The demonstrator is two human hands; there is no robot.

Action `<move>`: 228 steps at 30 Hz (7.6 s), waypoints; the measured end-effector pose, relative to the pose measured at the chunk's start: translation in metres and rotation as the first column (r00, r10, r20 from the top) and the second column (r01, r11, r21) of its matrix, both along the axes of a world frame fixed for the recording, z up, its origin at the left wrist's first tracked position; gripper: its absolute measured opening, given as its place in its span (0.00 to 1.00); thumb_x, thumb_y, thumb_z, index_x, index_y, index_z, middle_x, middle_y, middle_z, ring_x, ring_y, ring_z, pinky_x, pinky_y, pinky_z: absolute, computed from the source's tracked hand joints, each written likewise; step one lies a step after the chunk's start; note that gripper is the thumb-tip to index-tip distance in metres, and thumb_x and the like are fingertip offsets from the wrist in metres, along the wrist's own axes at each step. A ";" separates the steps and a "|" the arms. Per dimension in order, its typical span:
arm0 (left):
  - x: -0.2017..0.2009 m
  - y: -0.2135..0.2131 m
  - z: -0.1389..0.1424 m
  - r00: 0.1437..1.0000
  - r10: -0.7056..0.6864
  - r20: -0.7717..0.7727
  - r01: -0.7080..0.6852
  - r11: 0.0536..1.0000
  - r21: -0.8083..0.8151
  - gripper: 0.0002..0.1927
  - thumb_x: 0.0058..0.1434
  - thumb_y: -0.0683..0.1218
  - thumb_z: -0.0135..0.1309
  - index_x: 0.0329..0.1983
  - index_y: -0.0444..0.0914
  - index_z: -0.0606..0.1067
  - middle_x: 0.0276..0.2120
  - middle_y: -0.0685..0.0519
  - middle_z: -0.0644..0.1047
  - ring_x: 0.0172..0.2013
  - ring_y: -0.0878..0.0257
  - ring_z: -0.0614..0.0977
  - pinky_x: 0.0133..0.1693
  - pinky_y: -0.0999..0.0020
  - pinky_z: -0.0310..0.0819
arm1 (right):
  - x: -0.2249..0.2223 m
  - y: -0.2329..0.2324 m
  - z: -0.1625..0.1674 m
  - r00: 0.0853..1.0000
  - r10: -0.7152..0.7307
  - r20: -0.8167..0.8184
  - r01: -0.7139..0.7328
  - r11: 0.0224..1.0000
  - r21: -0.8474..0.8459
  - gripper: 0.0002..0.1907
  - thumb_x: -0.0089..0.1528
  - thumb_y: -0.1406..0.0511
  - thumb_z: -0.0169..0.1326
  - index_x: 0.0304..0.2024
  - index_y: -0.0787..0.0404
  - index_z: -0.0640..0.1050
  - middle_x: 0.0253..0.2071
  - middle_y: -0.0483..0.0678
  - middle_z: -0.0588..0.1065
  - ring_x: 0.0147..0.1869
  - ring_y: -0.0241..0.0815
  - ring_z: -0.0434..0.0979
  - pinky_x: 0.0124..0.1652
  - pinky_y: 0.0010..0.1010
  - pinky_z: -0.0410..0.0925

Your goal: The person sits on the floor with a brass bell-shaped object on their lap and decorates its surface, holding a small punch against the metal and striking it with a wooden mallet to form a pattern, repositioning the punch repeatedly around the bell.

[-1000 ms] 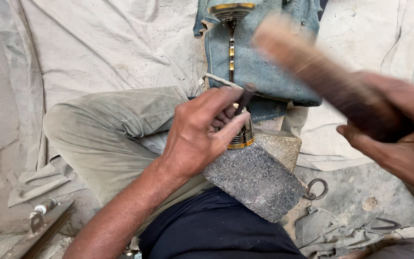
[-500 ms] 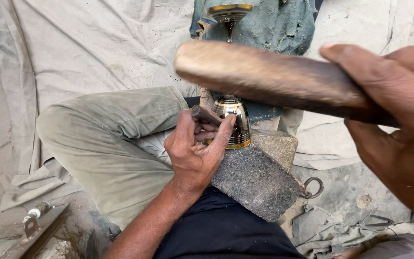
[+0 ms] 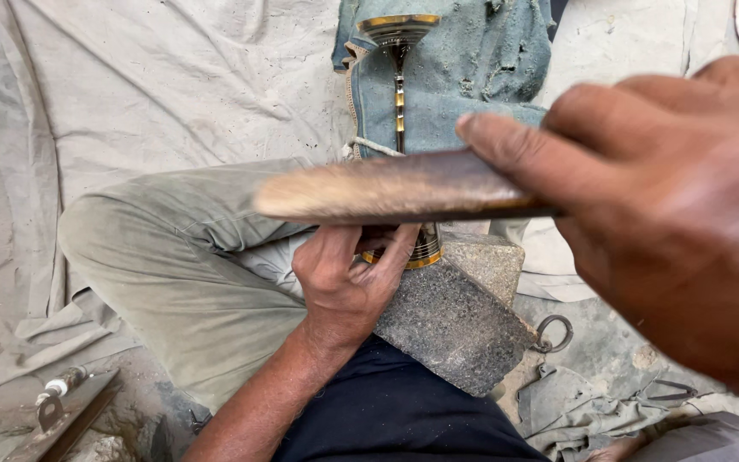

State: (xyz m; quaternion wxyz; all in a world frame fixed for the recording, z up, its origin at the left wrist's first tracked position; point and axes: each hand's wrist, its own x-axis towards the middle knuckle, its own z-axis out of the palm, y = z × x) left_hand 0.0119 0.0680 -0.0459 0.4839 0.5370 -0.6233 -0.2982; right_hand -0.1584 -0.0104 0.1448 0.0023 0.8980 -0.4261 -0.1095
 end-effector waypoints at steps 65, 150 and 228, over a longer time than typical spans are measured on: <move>0.063 0.023 -0.081 0.932 0.144 -0.331 0.093 0.790 0.607 0.13 0.72 0.50 0.50 0.39 0.35 0.76 0.22 0.53 0.73 0.23 0.68 0.74 0.25 0.73 0.70 | -0.102 0.224 -0.257 -0.790 -0.603 0.107 -0.017 0.195 0.981 0.22 0.61 0.72 0.56 0.58 0.69 0.74 0.41 0.50 0.81 0.40 0.39 0.82 0.39 0.29 0.76; -0.016 -0.104 0.058 0.558 -0.814 0.163 0.728 0.574 0.374 0.25 0.58 0.44 0.63 0.60 0.41 0.74 0.38 0.45 0.82 0.36 0.47 0.84 0.36 0.52 0.78 | -0.136 0.142 -0.202 -0.097 -0.862 0.498 0.429 0.415 0.802 0.13 0.59 0.79 0.62 0.46 0.69 0.76 0.32 0.51 0.78 0.26 0.38 0.79 0.21 0.27 0.73; -0.007 -0.024 0.031 0.980 -0.174 0.100 0.167 0.983 0.081 0.15 0.62 0.40 0.69 0.45 0.31 0.75 0.35 0.48 0.80 0.34 0.64 0.86 0.34 0.72 0.82 | -0.080 -0.012 -0.044 0.926 -0.260 0.275 0.225 0.962 0.152 0.25 0.55 0.77 0.62 0.56 0.68 0.77 0.43 0.60 0.78 0.43 0.51 0.79 0.43 0.43 0.73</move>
